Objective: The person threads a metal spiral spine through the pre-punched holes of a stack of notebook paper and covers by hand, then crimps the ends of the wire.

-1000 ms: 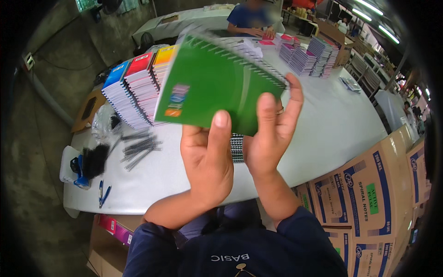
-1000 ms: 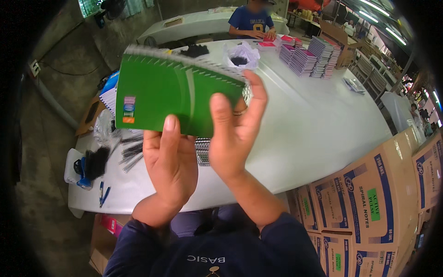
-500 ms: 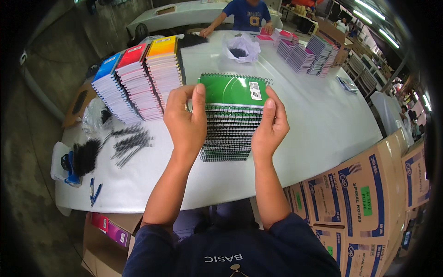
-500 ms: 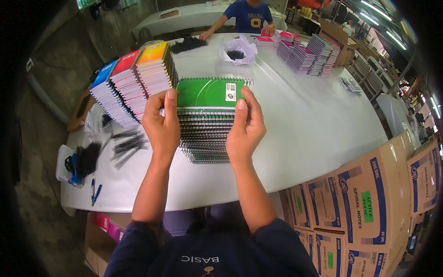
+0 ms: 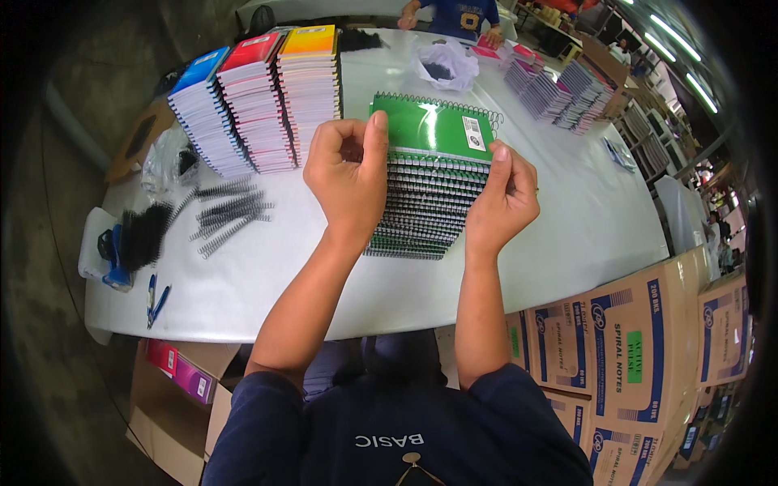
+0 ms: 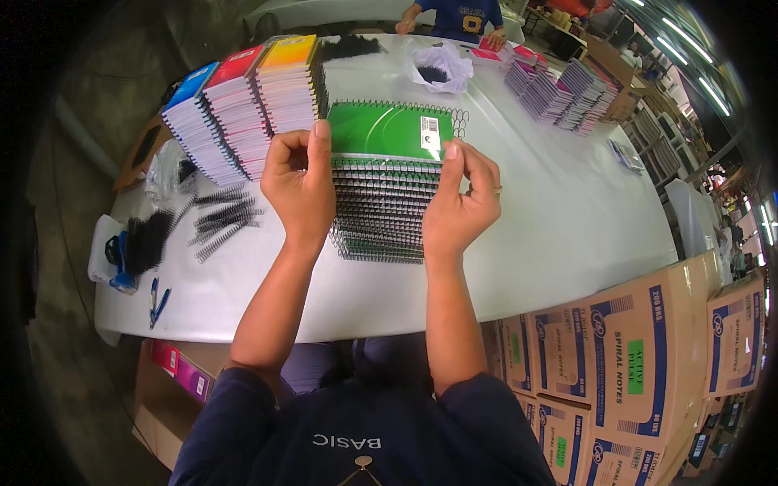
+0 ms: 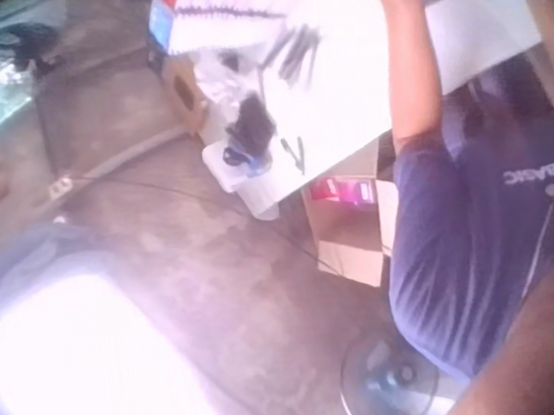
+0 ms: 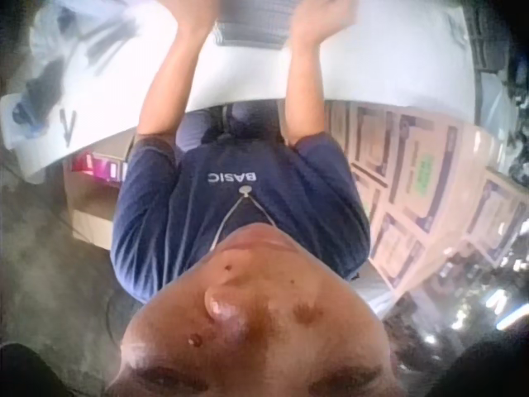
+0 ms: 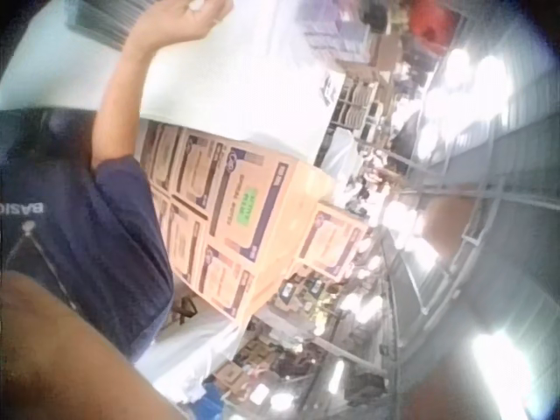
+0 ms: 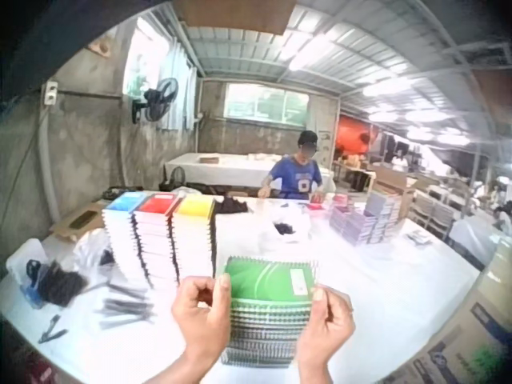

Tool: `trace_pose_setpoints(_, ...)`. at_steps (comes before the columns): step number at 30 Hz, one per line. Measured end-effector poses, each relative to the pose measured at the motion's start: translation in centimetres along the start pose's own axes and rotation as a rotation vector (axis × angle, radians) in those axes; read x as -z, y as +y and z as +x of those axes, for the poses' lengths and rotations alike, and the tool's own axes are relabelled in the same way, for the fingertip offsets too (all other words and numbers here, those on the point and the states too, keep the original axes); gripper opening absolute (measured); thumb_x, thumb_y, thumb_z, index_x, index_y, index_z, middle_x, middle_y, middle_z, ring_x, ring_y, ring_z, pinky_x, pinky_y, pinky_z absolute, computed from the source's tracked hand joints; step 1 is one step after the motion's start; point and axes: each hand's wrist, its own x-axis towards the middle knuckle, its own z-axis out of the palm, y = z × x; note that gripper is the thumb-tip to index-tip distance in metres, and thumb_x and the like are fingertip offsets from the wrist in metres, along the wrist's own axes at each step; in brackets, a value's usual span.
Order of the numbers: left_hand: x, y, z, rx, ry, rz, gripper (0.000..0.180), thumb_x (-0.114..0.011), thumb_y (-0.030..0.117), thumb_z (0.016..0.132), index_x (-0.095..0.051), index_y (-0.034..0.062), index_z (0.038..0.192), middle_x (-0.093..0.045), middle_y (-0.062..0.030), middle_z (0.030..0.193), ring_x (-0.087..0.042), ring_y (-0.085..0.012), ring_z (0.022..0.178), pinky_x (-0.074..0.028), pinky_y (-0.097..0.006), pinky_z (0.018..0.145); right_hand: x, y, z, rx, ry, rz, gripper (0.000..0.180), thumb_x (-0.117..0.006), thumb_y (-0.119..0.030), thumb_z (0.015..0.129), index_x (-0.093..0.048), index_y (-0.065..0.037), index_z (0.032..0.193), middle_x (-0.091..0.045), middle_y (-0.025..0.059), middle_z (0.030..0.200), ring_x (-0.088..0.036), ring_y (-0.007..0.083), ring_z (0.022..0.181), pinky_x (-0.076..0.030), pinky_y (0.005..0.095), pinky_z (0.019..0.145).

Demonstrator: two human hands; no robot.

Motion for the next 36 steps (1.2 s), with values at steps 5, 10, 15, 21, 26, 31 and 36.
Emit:
trace_pose_setpoints(5,-0.3,-0.7,-0.2,-0.234,0.036,0.026,0.022,-0.066,0.014,0.084,-0.051,0.0035,0.071,-0.055,-0.0041,0.077,-0.046,-0.0099,0.064,-0.040,-0.022,0.059,0.2,0.2,0.0,0.013,-0.010,0.027,0.011,-0.060,-0.009,0.087,-0.066,0.000,0.089,-0.065,0.0080,0.091,-0.058,0.0148,0.084,-0.046,0.0273,0.076)
trace_pose_setpoints(10,-0.1,-0.2,-0.4,-0.188,0.006,0.054,0.022,-0.066,0.012,0.084,-0.050,0.0037,0.071,-0.054,-0.0034,0.078,-0.047,-0.0101,0.069,-0.041,-0.023,0.064,0.4,-0.1,0.1,-0.055,-0.042,0.068,0.011,-0.062,-0.010,0.085,-0.066,-0.001,0.090,-0.064,0.0080,0.092,-0.057,0.0181,0.083,-0.045,0.0302,0.079)
trace_pose_setpoints(15,-0.1,-0.7,0.3,-0.393,0.100,0.126,0.021,-0.069,0.008,0.079,-0.051,0.0046,0.069,-0.057,-0.0047,0.080,-0.048,-0.0120,0.070,-0.041,-0.024,0.064,0.2,-4.7,4.3,0.377,-0.310,-0.356,0.019,-0.062,-0.016,0.083,-0.065,-0.001,0.095,-0.064,0.0115,0.093,-0.056,0.0288,0.093,-0.041,0.0384,0.090)
trace_pose_setpoints(21,-0.4,-0.6,-0.1,-0.273,0.051,0.053,0.023,-0.073,0.005,0.070,-0.051,0.0053,0.068,-0.056,-0.0066,0.076,-0.052,-0.0203,0.072,-0.043,-0.029,0.063,-4.4,-2.8,7.5,0.424,-0.885,-0.415,0.032,-0.053,-0.026,0.088,-0.061,0.000,0.104,-0.062,0.0178,0.100,-0.055,0.0374,0.100,-0.041,0.0421,0.089)
trace_pose_setpoints(26,0.0,-0.3,-0.3,-0.327,0.097,0.097,0.021,-0.072,0.005,0.073,-0.052,0.0041,0.068,-0.059,-0.0066,0.081,-0.050,-0.0180,0.072,-0.042,-0.028,0.068,-4.6,-3.2,7.2,0.183,-1.099,-0.317,0.031,-0.052,-0.022,0.088,-0.061,0.002,0.107,-0.062,0.0218,0.095,-0.058,0.0380,0.085,-0.046,0.0398,0.078)
trace_pose_setpoints(31,-0.2,-0.6,-0.5,-0.284,0.084,0.043,0.018,-0.072,0.006,0.074,-0.054,0.0035,0.069,-0.060,-0.0080,0.085,-0.054,-0.0174,0.076,-0.044,-0.027,0.067,-4.5,-3.3,6.5,0.239,-0.997,-0.377,0.026,-0.054,-0.019,0.087,-0.064,0.000,0.102,-0.063,0.0224,0.087,-0.060,0.0371,0.077,-0.048,0.0383,0.071)
trace_pose_setpoints(36,0.1,-0.3,-0.2,-0.225,0.049,0.067,0.017,-0.070,0.009,0.077,-0.055,0.0028,0.073,-0.060,-0.0074,0.085,-0.055,-0.0152,0.077,-0.045,-0.025,0.065,-4.4,-4.1,6.5,0.330,-0.879,-0.363,0.034,-0.055,-0.023,0.088,-0.059,-0.002,0.114,-0.060,0.0213,0.108,-0.057,0.0341,0.100,-0.044,0.0351,0.086)
